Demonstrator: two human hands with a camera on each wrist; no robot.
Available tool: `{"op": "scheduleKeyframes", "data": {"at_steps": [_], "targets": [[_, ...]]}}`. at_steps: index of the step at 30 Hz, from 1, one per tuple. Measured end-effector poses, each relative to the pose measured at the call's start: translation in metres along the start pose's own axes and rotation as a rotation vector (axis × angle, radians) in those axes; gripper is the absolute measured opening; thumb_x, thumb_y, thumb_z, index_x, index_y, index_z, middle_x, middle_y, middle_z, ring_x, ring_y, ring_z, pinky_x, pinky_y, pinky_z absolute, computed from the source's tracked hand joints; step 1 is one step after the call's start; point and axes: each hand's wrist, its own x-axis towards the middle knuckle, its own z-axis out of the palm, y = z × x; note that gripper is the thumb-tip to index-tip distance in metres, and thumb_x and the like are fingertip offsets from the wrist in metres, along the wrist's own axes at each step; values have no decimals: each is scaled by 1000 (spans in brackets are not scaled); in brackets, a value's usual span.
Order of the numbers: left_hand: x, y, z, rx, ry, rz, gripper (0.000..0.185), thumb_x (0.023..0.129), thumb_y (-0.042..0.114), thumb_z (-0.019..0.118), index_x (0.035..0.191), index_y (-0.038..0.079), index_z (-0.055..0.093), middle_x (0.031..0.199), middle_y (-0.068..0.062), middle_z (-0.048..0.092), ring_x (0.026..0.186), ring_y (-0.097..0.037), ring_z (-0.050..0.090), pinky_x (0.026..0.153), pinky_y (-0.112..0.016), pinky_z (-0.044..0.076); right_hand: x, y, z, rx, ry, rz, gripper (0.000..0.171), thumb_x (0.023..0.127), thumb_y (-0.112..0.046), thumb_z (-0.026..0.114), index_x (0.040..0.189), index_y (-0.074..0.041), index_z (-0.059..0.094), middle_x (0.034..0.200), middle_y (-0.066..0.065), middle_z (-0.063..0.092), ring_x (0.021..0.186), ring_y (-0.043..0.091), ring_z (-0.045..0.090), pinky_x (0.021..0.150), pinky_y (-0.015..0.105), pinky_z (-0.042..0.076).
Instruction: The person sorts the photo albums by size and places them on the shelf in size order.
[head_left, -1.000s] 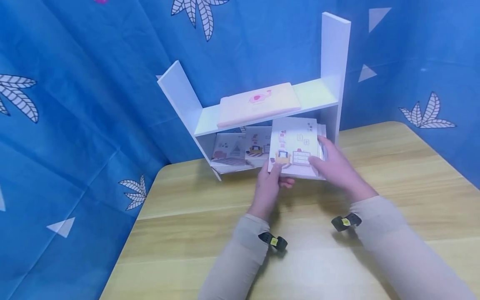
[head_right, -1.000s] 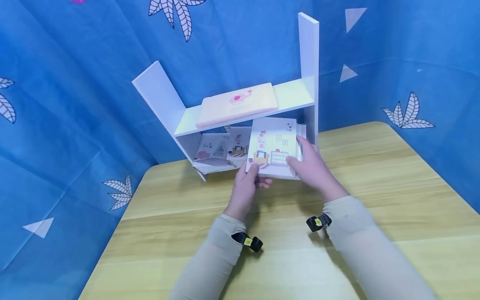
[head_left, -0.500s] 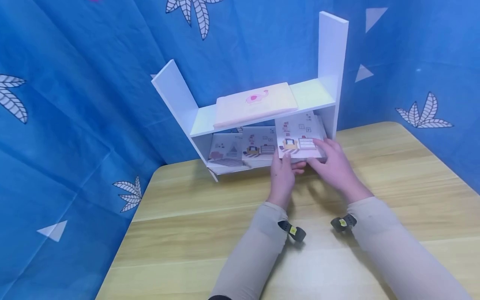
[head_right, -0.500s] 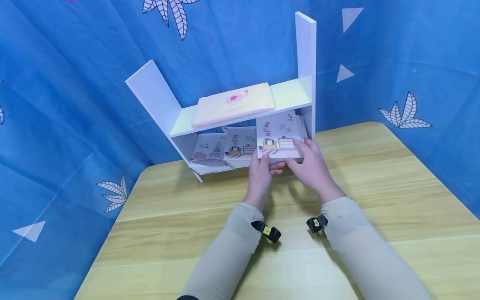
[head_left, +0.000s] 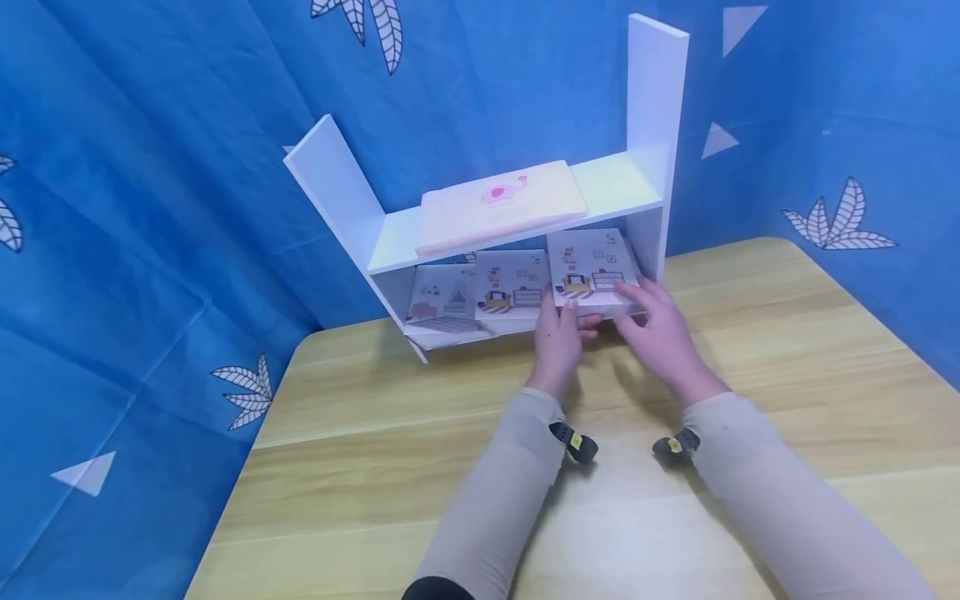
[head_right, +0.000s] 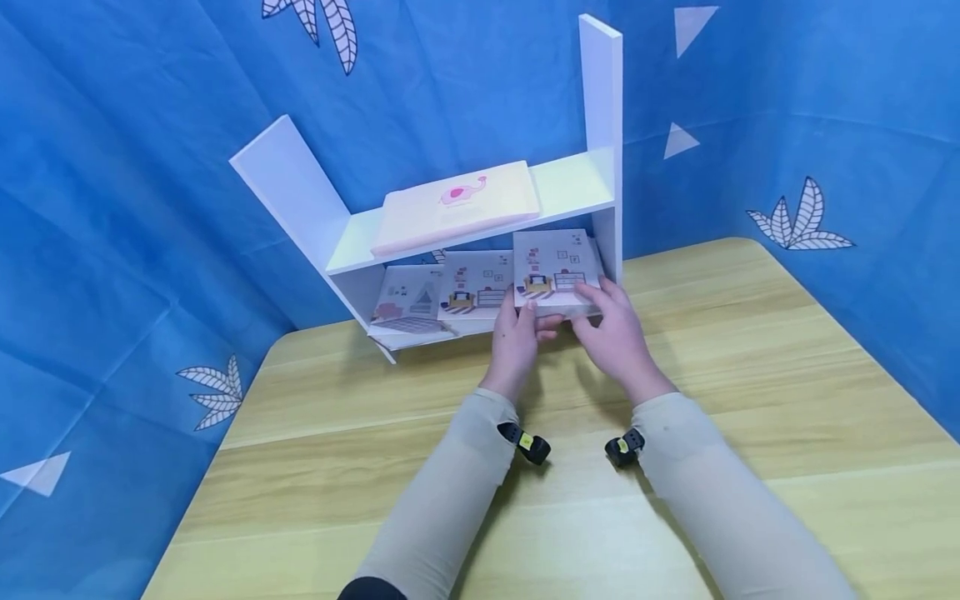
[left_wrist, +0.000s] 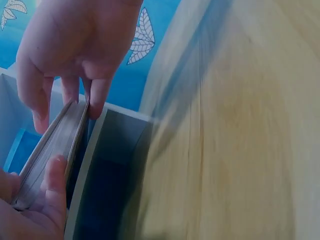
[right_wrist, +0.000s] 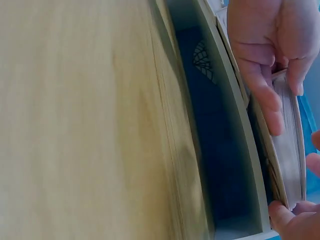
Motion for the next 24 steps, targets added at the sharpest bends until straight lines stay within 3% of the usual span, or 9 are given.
{"op": "scheduleKeyframes", "data": {"at_steps": [6, 8, 10, 13, 15, 17, 24], "targets": [[0, 12, -18, 185, -75, -22, 35, 110, 26, 41, 145, 32, 46, 115, -1, 68, 87, -26, 73, 71, -42, 60, 1, 3, 3, -48, 6, -22, 53, 97, -20, 60, 149, -12, 52, 166, 20, 17, 147, 52, 18, 111, 75, 17], [0, 18, -24, 295, -82, -44, 43, 110, 26, 42, 153, 31, 41, 114, -3, 70, 85, -24, 73, 79, -45, 59, 1, 2, 3, -93, -11, -27, 54, 97, -19, 59, 150, -12, 50, 166, 21, 16, 146, 53, 19, 111, 75, 18], [1, 22, -28, 406, -76, -39, 50, 109, 23, 44, 158, 27, 35, 120, -6, 69, 82, -19, 72, 79, -42, 58, 0, 2, 2, -152, -40, -29, 57, 98, -21, 58, 153, -14, 46, 166, 23, 13, 146, 54, 18, 110, 75, 17], [3, 26, -32, 553, -66, 4, 56, 107, 19, 49, 160, 23, 31, 127, -9, 67, 77, -16, 72, 71, -34, 57, -1, 0, 1, -241, -86, -31, 63, 98, -23, 56, 157, -14, 38, 165, 27, 9, 145, 56, 16, 111, 75, 17], [5, 26, -34, 605, -64, 51, 54, 106, 16, 52, 158, 23, 38, 131, -10, 64, 74, -16, 71, 56, -30, 54, -1, -2, 1, -287, -102, -36, 65, 99, -24, 56, 159, -12, 35, 164, 29, 9, 145, 57, 16, 111, 73, 16], [6, 26, -36, 636, -68, 80, 53, 105, 15, 55, 155, 24, 43, 130, -10, 65, 72, -17, 71, 51, -29, 53, -3, -4, 1, -309, -104, -37, 66, 98, -24, 56, 159, -10, 34, 163, 31, 9, 144, 57, 17, 112, 72, 17], [8, 20, -37, 677, -39, 79, 52, 102, 17, 61, 152, 27, 48, 135, -7, 62, 64, -11, 67, 51, -26, 51, -2, -4, 2, -287, -117, -38, 65, 100, -25, 56, 158, -6, 34, 166, 24, 7, 146, 55, 16, 113, 71, 17]]}}
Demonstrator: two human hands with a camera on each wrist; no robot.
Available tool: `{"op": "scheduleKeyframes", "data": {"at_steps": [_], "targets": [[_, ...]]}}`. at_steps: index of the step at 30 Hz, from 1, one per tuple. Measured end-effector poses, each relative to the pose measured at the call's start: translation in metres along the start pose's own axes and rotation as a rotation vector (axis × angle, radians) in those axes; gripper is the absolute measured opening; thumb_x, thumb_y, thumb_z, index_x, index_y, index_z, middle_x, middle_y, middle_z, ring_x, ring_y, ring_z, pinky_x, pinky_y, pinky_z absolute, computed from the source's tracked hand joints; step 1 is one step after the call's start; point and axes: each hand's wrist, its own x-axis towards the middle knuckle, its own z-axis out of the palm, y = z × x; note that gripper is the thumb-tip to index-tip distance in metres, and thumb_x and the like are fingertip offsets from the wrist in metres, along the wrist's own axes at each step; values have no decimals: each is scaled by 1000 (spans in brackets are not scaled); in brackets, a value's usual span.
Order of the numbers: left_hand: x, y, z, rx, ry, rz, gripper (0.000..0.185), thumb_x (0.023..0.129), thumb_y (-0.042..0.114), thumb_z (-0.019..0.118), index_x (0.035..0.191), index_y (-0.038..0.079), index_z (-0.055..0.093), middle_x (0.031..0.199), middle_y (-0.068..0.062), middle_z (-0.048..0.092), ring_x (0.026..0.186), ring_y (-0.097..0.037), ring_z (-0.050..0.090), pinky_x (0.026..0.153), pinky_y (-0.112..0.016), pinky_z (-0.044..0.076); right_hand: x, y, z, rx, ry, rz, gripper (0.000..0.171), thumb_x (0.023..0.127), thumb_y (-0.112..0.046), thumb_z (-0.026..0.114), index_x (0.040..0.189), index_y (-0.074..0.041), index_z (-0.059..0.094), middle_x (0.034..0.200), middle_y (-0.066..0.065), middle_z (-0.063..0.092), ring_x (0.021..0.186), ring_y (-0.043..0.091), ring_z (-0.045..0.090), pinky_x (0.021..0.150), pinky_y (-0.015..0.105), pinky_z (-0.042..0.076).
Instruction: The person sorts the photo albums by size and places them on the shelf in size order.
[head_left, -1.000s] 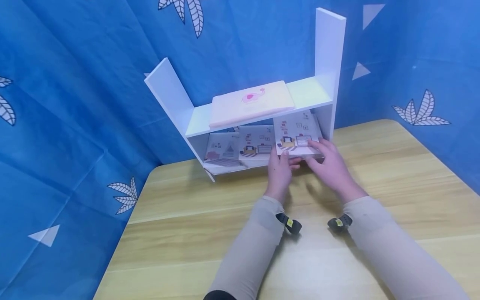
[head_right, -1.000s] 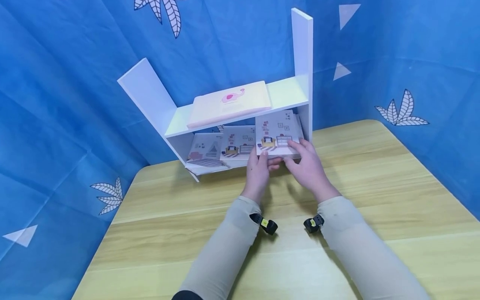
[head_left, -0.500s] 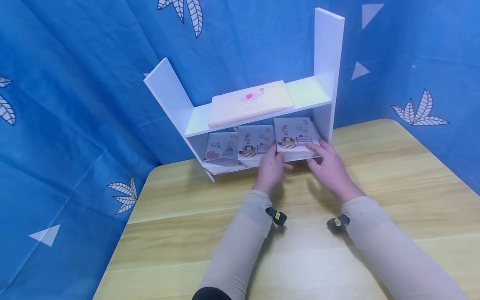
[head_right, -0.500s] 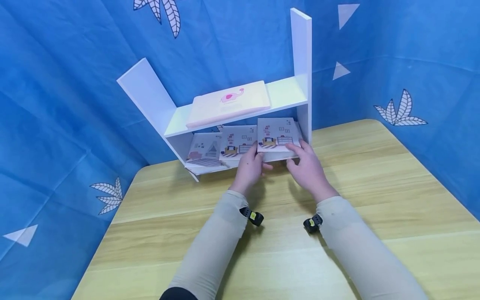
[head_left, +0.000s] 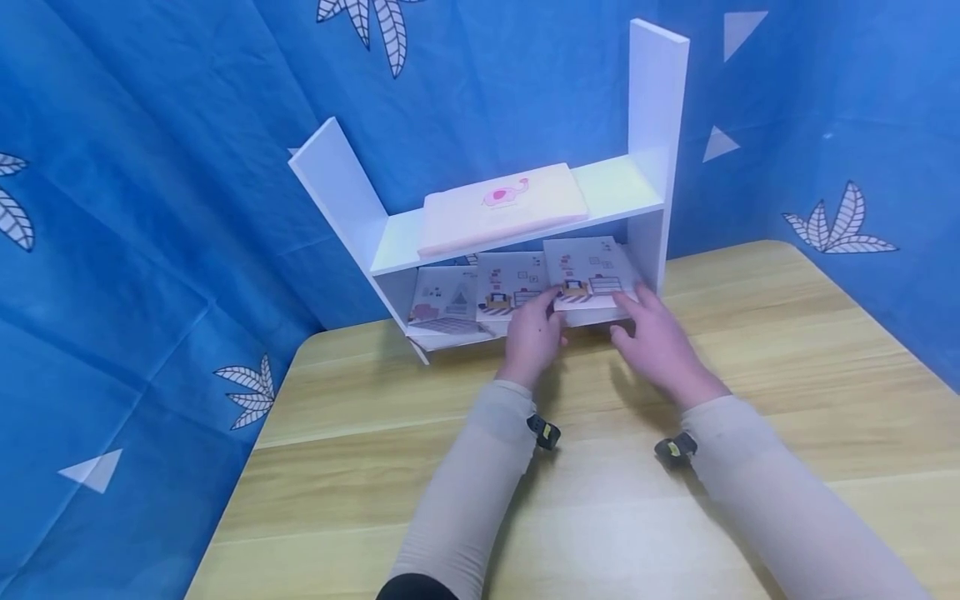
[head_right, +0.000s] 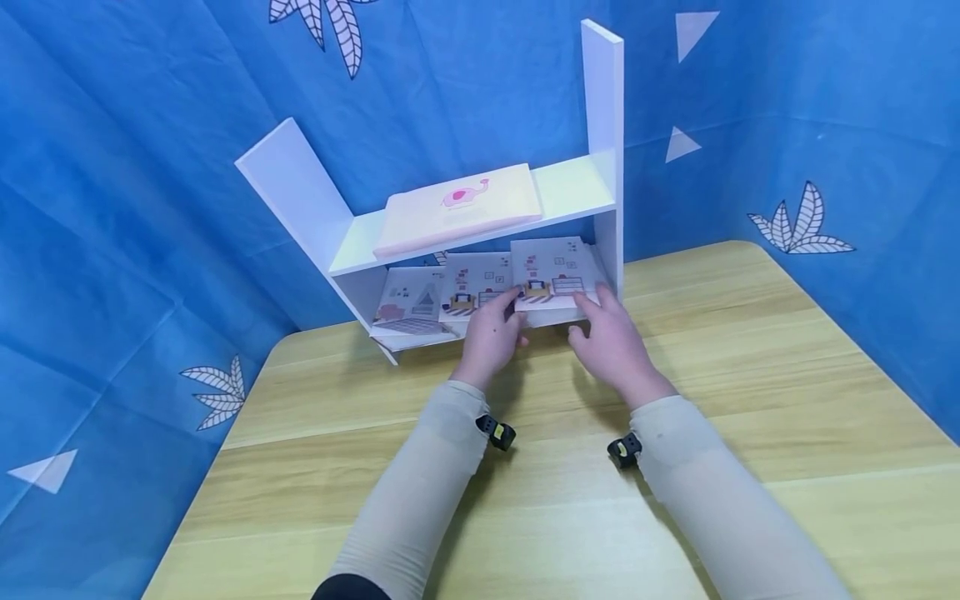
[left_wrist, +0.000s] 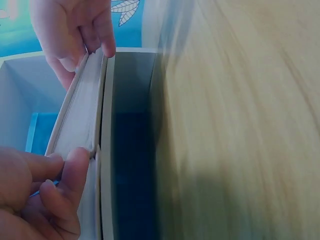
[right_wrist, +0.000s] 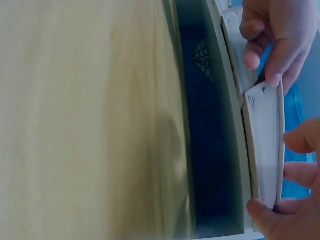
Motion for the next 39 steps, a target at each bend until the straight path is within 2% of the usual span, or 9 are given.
{"op": "scheduleKeyframes", "data": {"at_steps": [7, 16, 23, 25, 28, 30, 32, 39], "targets": [[2, -3, 1, -5, 37, 4, 54, 102, 16, 61, 153, 24, 46, 142, -8, 57, 64, -9, 66, 54, -24, 52, 6, 13, 0, 125, -8, -22, 63, 100, -27, 58, 158, -13, 36, 168, 15, 7, 148, 52, 14, 112, 74, 15], [5, -10, 4, -33, 63, -12, 55, 101, 16, 62, 153, 24, 47, 147, -9, 53, 67, -10, 68, 59, -24, 53, 8, 18, 2, 170, -60, -27, 63, 102, -32, 55, 160, -20, 33, 169, 8, 4, 150, 48, 9, 111, 76, 11], [9, -20, 6, 8, 51, 10, 53, 103, 18, 59, 154, 27, 45, 146, -4, 55, 68, -5, 64, 69, -24, 53, 15, 28, 5, 231, -57, -16, 61, 103, -29, 56, 159, -20, 35, 170, 3, 5, 151, 45, 7, 112, 74, 9], [7, -23, 7, 29, 46, 9, 53, 103, 17, 58, 154, 27, 44, 147, -2, 54, 74, -5, 64, 75, -27, 55, 16, 30, 5, 234, -63, -14, 61, 103, -29, 56, 160, -20, 34, 170, 4, 4, 151, 46, 7, 112, 75, 9], [5, -27, 7, 90, 43, 35, 53, 103, 17, 57, 154, 26, 44, 150, 0, 52, 103, -12, 65, 97, -35, 52, 17, 32, 5, 220, -58, -15, 62, 103, -30, 55, 160, -21, 33, 170, 5, 3, 150, 48, 8, 111, 76, 10], [4, -30, 5, 139, 42, 66, 53, 102, 19, 59, 153, 25, 45, 152, 0, 49, 123, -17, 58, 108, -40, 44, 18, 32, 6, 212, -53, -21, 62, 103, -29, 55, 160, -20, 33, 170, 6, 3, 150, 49, 9, 110, 77, 11], [1, -34, 3, 176, 40, 106, 52, 102, 21, 60, 152, 23, 47, 154, 0, 47, 138, -20, 47, 114, -42, 37, 21, 32, 7, 206, -46, -32, 63, 102, -29, 55, 160, -20, 33, 170, 7, 3, 149, 50, 10, 110, 77, 11], [-16, -51, -6, 220, -26, 186, 51, 101, 28, 60, 151, 21, 49, 159, 5, 39, 144, -15, 37, 118, -37, 30, 25, 36, 14, 197, -50, -54, 62, 103, -28, 55, 160, -17, 33, 169, 14, 4, 148, 52, 11, 109, 78, 12]]}}
